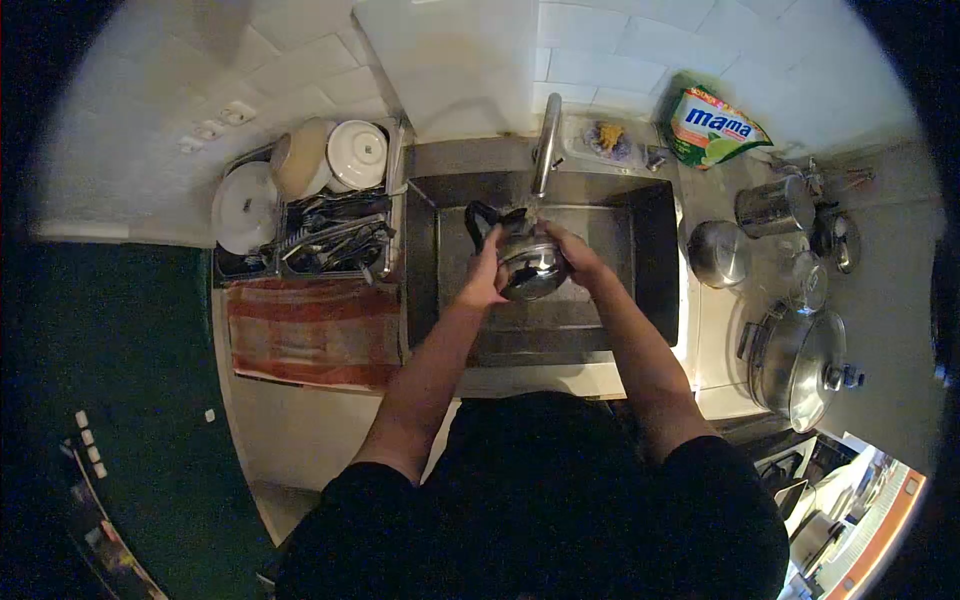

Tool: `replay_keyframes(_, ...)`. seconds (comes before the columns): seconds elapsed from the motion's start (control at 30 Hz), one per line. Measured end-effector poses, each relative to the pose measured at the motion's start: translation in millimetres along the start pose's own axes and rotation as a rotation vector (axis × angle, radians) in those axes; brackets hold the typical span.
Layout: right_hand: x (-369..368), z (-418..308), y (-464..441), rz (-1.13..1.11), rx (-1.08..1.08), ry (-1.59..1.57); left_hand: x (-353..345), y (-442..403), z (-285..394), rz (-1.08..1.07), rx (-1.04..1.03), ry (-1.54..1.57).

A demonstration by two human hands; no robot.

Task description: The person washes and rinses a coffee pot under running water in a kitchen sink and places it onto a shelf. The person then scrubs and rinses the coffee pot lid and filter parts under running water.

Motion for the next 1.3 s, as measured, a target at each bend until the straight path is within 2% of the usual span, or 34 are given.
replay_keyframes(0.03,14.1,19.3,-20.5,0.064,0.019,0.042,-4.3,2.9,-4.1,0.079,0.016,0.014)
replay_keyframes(0.1,23.8,29.8,-27.2,0.146,0.060,0.123,-6.2,-1.5,-9.8,0.029,-0.019,0.030)
replay_keyframes(0.17,24.6,21.5,-13.7,0.179,0.103,0.211,-16.3,15.3,-7.6,-0.026,-0.117,0.073)
replay_keyframes(0.27,12.1,13.6,-0.2,0.254,0.078,0.108,-38.1,82.6,27.1,-0.124,-0.196,0.062)
replay_keyframes(0.37,7.1,-5.7,7.1,0.391,0.224,0.175,-38.8,89.0,23.6,-0.133,-0.328,0.002)
replay_keyframes(0.4,3.0,-13.0,11.1,0.380,0.195,0.259,-35.2,81.7,16.9,-0.119,-0.389,-0.021)
replay_keyframes(0.47,-8.4,-32.9,26.1,0.362,0.132,0.424,-28.3,70.4,4.6,-0.068,-0.327,0.048)
replay_keyframes(0.5,-1.1,-20.0,13.2,0.364,0.257,0.707,-26.4,64.3,0.4,-0.045,-0.300,0.086)
replay_keyframes(0.53,10.8,4.1,-9.0,0.361,0.385,0.993,-20.0,45.9,-5.9,-0.109,-0.268,0.075)
replay_keyframes(0.6,3.3,7.8,-10.4,0.315,0.571,1.398,-4.2,7.3,-18.8,-0.234,-0.201,0.060)
replay_keyframes(0.7,-49.5,-28.9,43.2,0.391,0.578,1.281,-12.0,26.8,-18.8,-0.311,-0.199,0.073)
replay_keyframes(0.73,-63.1,-41.8,51.9,0.399,0.497,1.373,-11.3,31.8,-19.2,-0.353,-0.180,0.080)
replay_keyframes(0.8,-55.4,-29.8,29.6,0.243,0.681,1.480,-2.3,45.0,-20.1,-0.498,-0.083,0.106)
replay_keyframes(0.83,-47.4,-22.4,13.9,0.164,0.770,1.531,1.3,43.1,-21.9,-0.471,-0.144,0.086)
replay_keyframes(0.9,-25.3,-11.8,-35.6,-0.175,0.767,1.648,8.8,39.1,-28.4,-0.443,-0.342,0.008)
replay_keyframes(0.97,-15.0,-10.6,-59.1,-0.319,0.649,1.607,14.3,54.2,-29.0,-0.441,-0.692,-0.160)
replay_keyframes(1.03,-8.9,-13.4,-66.8,-0.259,0.368,1.322,20.4,50.1,-30.5,-0.491,-0.823,-0.135)
replay_keyframes(1.07,-9.3,-17.5,-64.4,-0.208,0.213,1.121,30.3,20.8,-43.8,-0.533,-0.736,0.002)
replay_keyframes(1.13,-18.7,-31.1,-37.1,-0.119,-0.196,0.495,38.6,-1.4,-45.4,-0.682,-0.460,0.311)
replay_keyframes(1.17,-17.3,-25.7,-32.6,-0.167,-0.220,0.362,38.5,1.1,-34.8,-0.784,-0.268,0.482)
replay_keyframes(1.23,-2.2,-18.3,-23.1,-0.262,-0.270,0.095,29.1,16.9,-26.8,-0.642,-0.204,0.618)
replay_keyframes(1.27,18.4,3.3,-46.7,-0.347,0.064,0.170,1.6,65.2,-11.0,-0.404,-0.333,0.578)
replay_keyframes(1.3,40.1,25.2,-68.8,-0.377,0.405,0.228,-3.1,74.0,-7.1,-0.300,-0.372,0.567)
Point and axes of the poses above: each hand's wrist, its own y-axis away from the middle knuckle, its own x-axis out of the back of the hand, z = x × y, the point moved 2 cm from there along -y, towards the middle knuckle, and after that the axes turned 7 degrees about z, right-handed, at the moved point
